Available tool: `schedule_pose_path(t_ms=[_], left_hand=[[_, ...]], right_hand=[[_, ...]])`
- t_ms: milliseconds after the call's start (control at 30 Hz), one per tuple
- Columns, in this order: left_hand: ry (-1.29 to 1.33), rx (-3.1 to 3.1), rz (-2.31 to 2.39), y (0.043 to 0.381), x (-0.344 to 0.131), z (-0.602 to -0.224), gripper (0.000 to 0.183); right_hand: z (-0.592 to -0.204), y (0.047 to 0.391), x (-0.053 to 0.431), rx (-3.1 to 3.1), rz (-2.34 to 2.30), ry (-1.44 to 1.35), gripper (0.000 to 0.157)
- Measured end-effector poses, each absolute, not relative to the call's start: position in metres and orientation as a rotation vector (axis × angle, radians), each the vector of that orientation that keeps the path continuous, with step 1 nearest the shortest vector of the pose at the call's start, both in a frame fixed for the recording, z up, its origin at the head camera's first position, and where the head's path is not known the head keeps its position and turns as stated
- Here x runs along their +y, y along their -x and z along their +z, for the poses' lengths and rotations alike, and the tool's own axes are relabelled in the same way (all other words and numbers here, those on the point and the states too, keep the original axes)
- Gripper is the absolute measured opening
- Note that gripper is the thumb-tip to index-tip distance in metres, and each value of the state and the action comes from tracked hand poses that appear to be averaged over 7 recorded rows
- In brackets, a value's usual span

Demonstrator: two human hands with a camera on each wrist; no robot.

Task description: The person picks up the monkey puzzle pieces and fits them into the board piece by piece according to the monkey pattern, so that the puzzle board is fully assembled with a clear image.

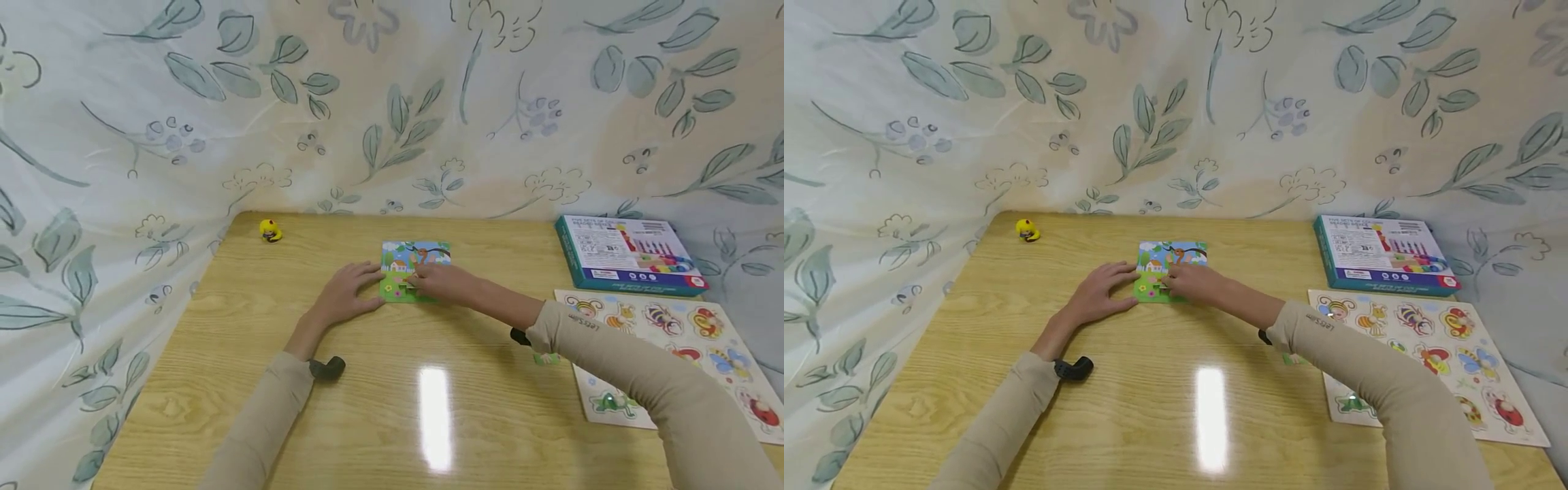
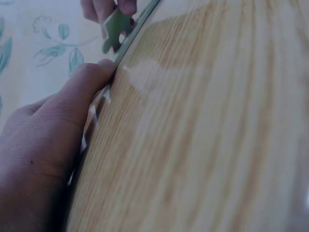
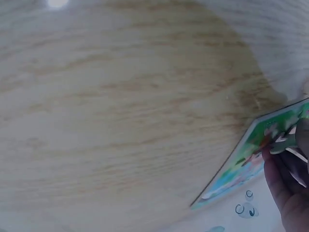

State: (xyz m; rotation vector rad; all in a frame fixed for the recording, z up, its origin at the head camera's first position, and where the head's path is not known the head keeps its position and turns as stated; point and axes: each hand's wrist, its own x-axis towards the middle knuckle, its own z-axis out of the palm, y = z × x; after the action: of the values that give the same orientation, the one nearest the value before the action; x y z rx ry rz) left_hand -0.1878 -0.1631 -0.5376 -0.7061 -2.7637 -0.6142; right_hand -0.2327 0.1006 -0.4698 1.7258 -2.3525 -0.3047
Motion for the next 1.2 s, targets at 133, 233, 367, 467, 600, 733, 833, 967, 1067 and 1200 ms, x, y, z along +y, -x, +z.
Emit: schedule_pose_path(t_ms=[133,233,367,467,600,733,833,967,1067,1200], left_hand=[[0.712,-2.741,-0.658,0.185,-0.161,-0.534,0.056],[0.715,-2.741,-0.669,0.185,-0.161,-0.532,0.056],[0.71,-2.758,-0.654,0.187,-0.163,-0.529,0.057],[0.699,-2.76,-0.656,0.189,-0.164,-0.527,0.057],[0.705,-2.771,-0.649,0.19,-0.163,-0.528,0.058],[0.705,-2.763,-0.649,0.191,-0.162,-0.534,0.058],[0.712,-2.75,-0.639,0.192,-0.161,-0.538,0.058],[0.733,-2.738,-0.638,0.191,-0.161,-0.54,0.058],[0.73,-2.733,-0.643,0.189,-0.162,-0.537,0.058],[0.714,-2.752,-0.646,0.188,-0.161,-0.536,0.058]], right_hand=[[-0.466,0.23,0.098,-2.391,-0.393,-1.74,0.035],[-0.463,0.228,0.093,-2.374,-0.507,-1.753,0.034],[-0.46,0.228,0.088,-2.394,-0.528,-1.746,0.029],[-0.46,0.229,0.086,-2.431,-0.47,-1.731,0.025],[-0.463,0.235,0.091,-2.483,-0.356,-1.781,0.027],[-0.467,0.244,0.105,-2.65,-0.02,-1.853,0.037],[-0.465,0.248,0.127,-2.737,0.23,-1.847,0.047],[-0.459,0.234,0.176,-2.768,0.331,-1.741,0.056],[-0.455,0.217,0.223,-2.829,0.303,-1.603,0.064],[-0.457,0.193,0.281,-2.955,0.26,-1.426,0.074]])
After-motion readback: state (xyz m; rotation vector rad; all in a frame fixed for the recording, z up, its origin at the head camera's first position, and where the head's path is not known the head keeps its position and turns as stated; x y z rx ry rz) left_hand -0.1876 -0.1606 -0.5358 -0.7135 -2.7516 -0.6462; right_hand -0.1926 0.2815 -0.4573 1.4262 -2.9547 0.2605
